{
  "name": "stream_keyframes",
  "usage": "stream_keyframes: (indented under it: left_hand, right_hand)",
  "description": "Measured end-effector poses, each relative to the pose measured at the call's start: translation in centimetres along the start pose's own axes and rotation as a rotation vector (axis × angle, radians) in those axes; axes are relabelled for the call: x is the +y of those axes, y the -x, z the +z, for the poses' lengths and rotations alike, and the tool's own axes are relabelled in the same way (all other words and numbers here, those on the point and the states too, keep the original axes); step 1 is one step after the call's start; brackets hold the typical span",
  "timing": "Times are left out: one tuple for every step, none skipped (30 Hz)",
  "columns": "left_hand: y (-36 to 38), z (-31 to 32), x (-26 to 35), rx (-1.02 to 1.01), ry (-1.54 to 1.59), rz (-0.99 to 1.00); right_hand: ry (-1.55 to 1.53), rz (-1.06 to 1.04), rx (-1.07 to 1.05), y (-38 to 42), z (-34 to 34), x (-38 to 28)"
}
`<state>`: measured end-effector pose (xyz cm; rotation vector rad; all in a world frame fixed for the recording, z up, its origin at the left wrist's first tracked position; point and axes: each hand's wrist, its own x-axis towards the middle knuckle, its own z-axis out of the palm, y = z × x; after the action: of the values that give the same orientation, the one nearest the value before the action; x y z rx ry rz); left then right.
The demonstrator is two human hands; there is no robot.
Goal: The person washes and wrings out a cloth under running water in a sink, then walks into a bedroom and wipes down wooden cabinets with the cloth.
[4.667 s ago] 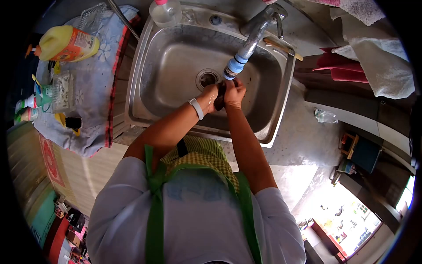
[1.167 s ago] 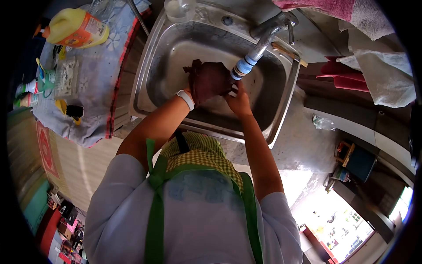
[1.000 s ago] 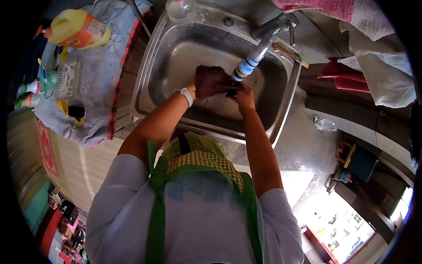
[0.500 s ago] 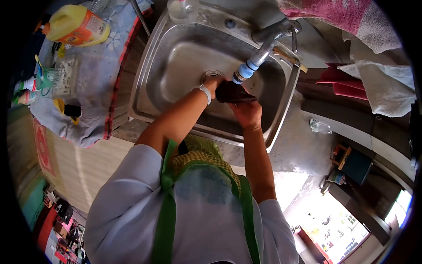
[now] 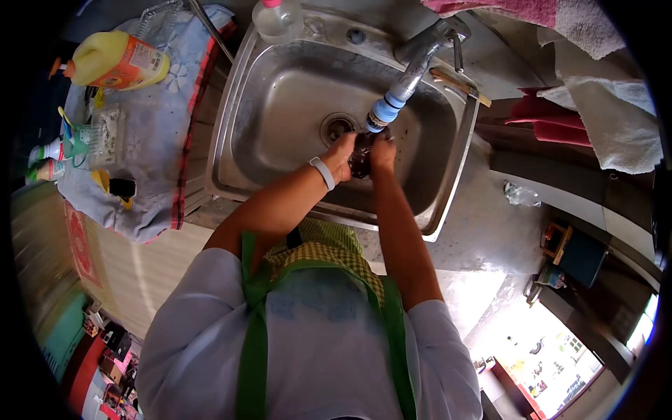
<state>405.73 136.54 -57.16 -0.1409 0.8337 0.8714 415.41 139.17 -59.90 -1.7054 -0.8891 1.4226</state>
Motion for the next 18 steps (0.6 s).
stream_keyframes:
  left_hand:
    - [-0.5, -0.5, -0.1, -0.026, -0.027, 0.0]
    - [0.2, 0.1, 0.1, -0.015, -0.086, 0.03]
    - [0.7, 0.6, 0.7, -0.017, -0.083, 0.033]
    - [1.3, 0.9, 1.3, 0.003, -0.004, 0.055]
    - [1.6, 0.9, 1.9, 0.024, 0.075, 0.077]
    - [-0.1, -0.8, 2.3, 0.009, 0.079, 0.126]
    - [0.4, -0.6, 3.0, 0.021, 0.095, 0.101]
    - [0.4, -0.9, 3.2, -0.025, 0.132, 0.079]
    - [0.5, -1.4, 3.2, -0.072, 0.169, 0.058]
    - [0.8, -2.2, 3.0, -0.33, 0.114, 0.11]
    - [0.5, -2.4, 2.6, -0.33, 0.114, 0.108]
    - [0.5, -2.3, 2.2, -0.374, 0.205, 0.08]
    - [0.4, -2.1, 2.0, -0.417, 0.297, 0.05]
    - [0.2, -1.8, 2.1, -0.305, 0.126, 0.098]
    - [0.7, -0.8, 1.9, -0.305, 0.126, 0.097]
    - [1.2, 0.3, 1.4, -0.162, 0.052, 0.078]
    - [1.8, 1.1, 1.0, -0.019, -0.022, 0.059]
    - [2.2, 1.4, 0.8, -0.004, -0.002, 0.04]
  right_hand:
    - [-0.184, 0.29, -0.061, 0.1, -0.4, -1.8]
    - [-0.308, 0.371, -0.113, 1.2, -0.3, -3.3]
    - [-0.304, 0.368, -0.115, 1.1, -0.5, -2.8]
    - [-0.523, 0.336, -0.238, 1.0, -0.5, -2.1]
    - [-0.741, 0.301, -0.362, 0.8, -0.7, -1.4]
    - [-0.72, 0.141, -0.477, 2.3, -0.4, -2.4]
    - [-0.632, 0.029, -0.557, 2.7, -0.4, -1.7]
    - [-0.188, -0.391, -0.462, 3.2, 0.2, -0.8]
    - [0.27, -0.788, -0.338, 4.0, 1.3, 0.1]
    - [0.298, -0.852, -0.213, 6.4, 2.7, -0.8]
    - [0.298, -0.851, -0.213, 6.5, 3.0, -0.7]
    - [0.277, -0.82, -0.163, 6.6, 3.1, -0.6]
    - [0.255, -0.788, -0.114, 6.6, 3.1, -0.6]
    - [0.341, -0.893, -0.017, 6.1, 3.0, -0.9]
    - [0.342, -0.892, -0.016, 4.9, 2.7, -0.6]
    - [0.255, -0.716, 0.007, 3.4, 2.4, 0.0]
    - [0.169, -0.54, 0.03, 2.2, 2.1, 0.7]
    - [0.115, -0.524, 0.047, 1.7, 2.0, 0.5]
